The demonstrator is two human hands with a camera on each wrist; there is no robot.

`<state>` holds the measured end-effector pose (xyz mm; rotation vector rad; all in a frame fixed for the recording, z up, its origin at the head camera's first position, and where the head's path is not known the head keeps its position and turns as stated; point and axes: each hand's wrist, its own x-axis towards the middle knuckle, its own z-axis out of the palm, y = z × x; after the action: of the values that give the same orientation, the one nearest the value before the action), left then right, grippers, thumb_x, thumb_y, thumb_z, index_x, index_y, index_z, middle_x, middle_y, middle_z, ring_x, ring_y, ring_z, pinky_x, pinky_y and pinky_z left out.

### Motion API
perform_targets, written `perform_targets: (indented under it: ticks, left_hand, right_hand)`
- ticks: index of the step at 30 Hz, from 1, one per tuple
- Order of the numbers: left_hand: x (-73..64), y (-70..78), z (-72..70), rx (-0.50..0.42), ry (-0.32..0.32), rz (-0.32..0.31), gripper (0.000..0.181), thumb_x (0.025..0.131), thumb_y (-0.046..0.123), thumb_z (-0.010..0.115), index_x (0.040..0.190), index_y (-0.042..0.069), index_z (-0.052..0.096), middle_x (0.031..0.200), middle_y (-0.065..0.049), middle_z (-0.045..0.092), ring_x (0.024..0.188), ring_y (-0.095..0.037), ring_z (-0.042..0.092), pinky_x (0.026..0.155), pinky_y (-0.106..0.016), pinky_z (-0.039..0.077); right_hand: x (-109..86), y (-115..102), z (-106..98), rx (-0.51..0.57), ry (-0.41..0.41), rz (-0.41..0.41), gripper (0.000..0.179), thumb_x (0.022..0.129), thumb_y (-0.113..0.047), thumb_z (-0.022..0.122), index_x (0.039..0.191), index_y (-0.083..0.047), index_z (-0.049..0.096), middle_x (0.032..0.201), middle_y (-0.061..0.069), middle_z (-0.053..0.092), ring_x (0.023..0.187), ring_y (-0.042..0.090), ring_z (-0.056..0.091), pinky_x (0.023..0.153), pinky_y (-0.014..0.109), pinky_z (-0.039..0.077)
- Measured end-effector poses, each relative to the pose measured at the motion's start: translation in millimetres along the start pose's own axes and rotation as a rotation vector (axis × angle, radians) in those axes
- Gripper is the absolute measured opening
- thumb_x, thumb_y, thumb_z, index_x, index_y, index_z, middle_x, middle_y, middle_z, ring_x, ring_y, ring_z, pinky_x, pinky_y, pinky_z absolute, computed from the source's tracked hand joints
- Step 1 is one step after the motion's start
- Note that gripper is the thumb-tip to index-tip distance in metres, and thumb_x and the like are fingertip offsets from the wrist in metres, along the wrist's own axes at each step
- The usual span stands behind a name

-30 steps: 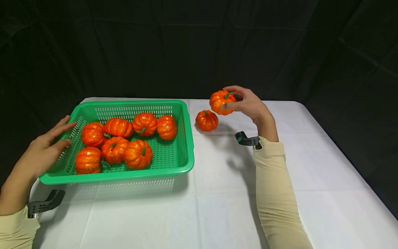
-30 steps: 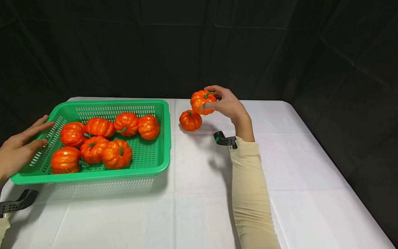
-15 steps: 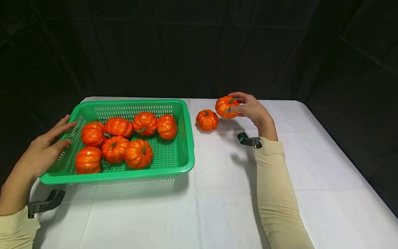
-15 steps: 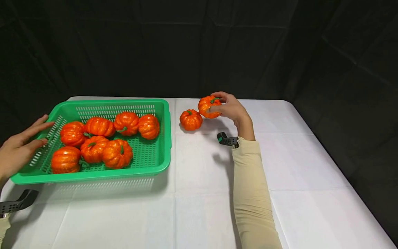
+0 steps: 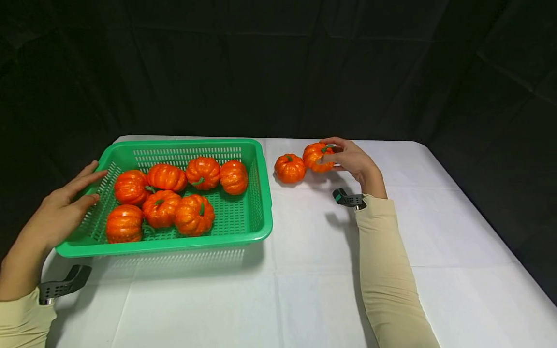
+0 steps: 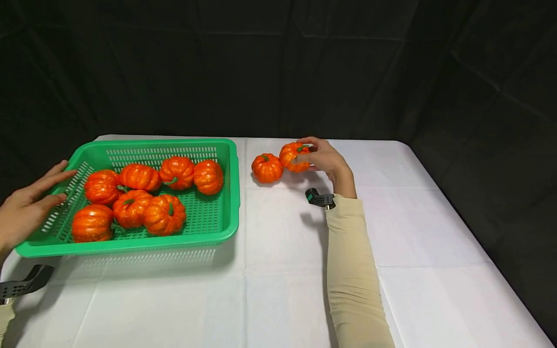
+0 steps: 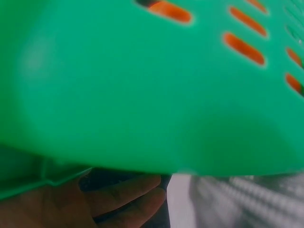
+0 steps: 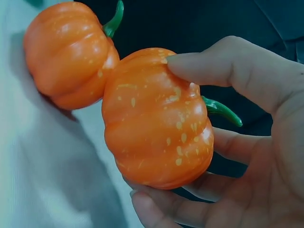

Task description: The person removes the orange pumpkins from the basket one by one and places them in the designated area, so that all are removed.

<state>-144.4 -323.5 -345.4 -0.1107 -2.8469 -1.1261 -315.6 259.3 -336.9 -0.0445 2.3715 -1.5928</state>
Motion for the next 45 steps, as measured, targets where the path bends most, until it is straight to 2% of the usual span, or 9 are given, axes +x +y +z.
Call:
perform_targets:
  ticks: [4, 12, 18, 23, 27, 30, 38, 41, 45]
  left_hand:
    - [-0.1, -0.5, -0.9, 0.004, 0.002, 0.0, 0.053, 0.11, 0.012, 0.039, 0.161, -0.001, 0.031, 0.172, -0.016, 0.003, 0.149, -0.059, 0.003, 0.111, -0.08, 0.0]
    - [-0.7, 0.7, -0.8, 0.004, 0.001, -0.002, 0.053, 0.11, 0.012, 0.039, 0.161, -0.001, 0.031, 0.172, -0.016, 0.003, 0.149, -0.059, 0.003, 0.111, -0.08, 0.0]
    - [-0.9, 1.4, -0.2, 0.003, -0.002, -0.002, 0.053, 0.11, 0.012, 0.039, 0.161, 0.0, 0.03, 0.172, -0.015, 0.003, 0.15, -0.059, 0.003, 0.11, -0.081, 0.001]
    - [-1.2, 1.3, 0.0, 0.001, -0.004, -0.007, 0.053, 0.11, 0.013, 0.039, 0.161, 0.0, 0.03, 0.172, -0.014, 0.003, 0.15, -0.059, 0.003, 0.11, -0.081, 0.001]
    - [-1.4, 1.7, -0.1, 0.002, -0.004, -0.007, 0.053, 0.11, 0.013, 0.039, 0.161, 0.0, 0.031, 0.172, -0.014, 0.003, 0.15, -0.058, 0.003, 0.11, -0.08, 0.001]
    - [-1.1, 2.4, -0.8, 0.005, -0.003, -0.004, 0.053, 0.11, 0.013, 0.039, 0.161, -0.001, 0.031, 0.172, -0.015, 0.003, 0.15, -0.058, 0.002, 0.11, -0.08, 0.0]
    - [-0.7, 2.4, -3.8, 0.006, 0.007, -0.004, 0.053, 0.11, 0.013, 0.039, 0.161, -0.001, 0.031, 0.172, -0.016, 0.003, 0.15, -0.058, 0.002, 0.11, -0.08, 0.0]
    - [-0.6, 1.9, -2.5, -0.007, 0.01, 0.0, 0.052, 0.11, 0.012, 0.039, 0.16, -0.002, 0.032, 0.172, -0.016, 0.004, 0.15, -0.057, 0.003, 0.111, -0.079, -0.001]
    - [-0.7, 1.1, -1.0, -0.015, 0.001, 0.004, 0.052, 0.11, 0.012, 0.04, 0.16, -0.001, 0.033, 0.172, -0.015, 0.005, 0.15, -0.057, 0.004, 0.111, -0.079, 0.001]
  right_hand:
    - [1.3, 4, 1, -0.021, -0.013, 0.017, 0.065, 0.091, -0.012, 0.075, 0.15, -0.008, 0.048, 0.143, 0.017, 0.046, 0.122, 0.03, 0.046, 0.104, 0.047, 0.047]
    - [8.0, 12, 6, -0.139, -0.051, 0.056, 0.068, 0.088, -0.015, 0.081, 0.148, -0.009, 0.05, 0.136, 0.018, 0.05, 0.118, 0.031, 0.047, 0.106, 0.047, 0.045]
    - [10.8, 16, 5, -0.193, -0.066, 0.056, 0.07, 0.088, -0.017, 0.081, 0.149, -0.009, 0.05, 0.142, 0.019, 0.049, 0.124, 0.034, 0.046, 0.106, 0.049, 0.044]
    - [9.8, 14, 6, -0.25, -0.076, 0.045, 0.073, 0.088, -0.02, 0.081, 0.153, -0.012, 0.047, 0.15, 0.022, 0.044, 0.13, 0.037, 0.044, 0.111, 0.051, 0.041]
    - [7.3, 7, 7, -0.314, -0.054, 0.032, 0.076, 0.089, -0.024, 0.081, 0.155, -0.012, 0.045, 0.154, 0.023, 0.042, 0.135, 0.04, 0.042, 0.114, 0.058, 0.035]
    - [3.3, -3, 9, -0.356, -0.026, 0.011, 0.076, 0.09, -0.025, 0.08, 0.156, -0.013, 0.045, 0.155, 0.022, 0.042, 0.137, 0.041, 0.041, 0.114, 0.062, 0.034]
    - [-9.9, -38, 19, -0.373, 0.031, -0.089, 0.073, 0.091, -0.023, 0.081, 0.154, -0.013, 0.047, 0.155, 0.016, 0.045, 0.134, 0.039, 0.043, 0.108, 0.055, 0.044]
    - [-18.5, -49, 25, -0.345, 0.073, -0.149, 0.069, 0.091, -0.025, 0.081, 0.152, -0.013, 0.05, 0.152, 0.013, 0.049, 0.131, 0.035, 0.047, 0.107, 0.052, 0.045]
    - [-30.3, -64, 42, -0.243, 0.11, -0.275, 0.059, 0.092, -0.023, 0.08, 0.145, -0.011, 0.056, 0.144, 0.009, 0.057, 0.124, 0.03, 0.055, 0.104, 0.047, 0.048]
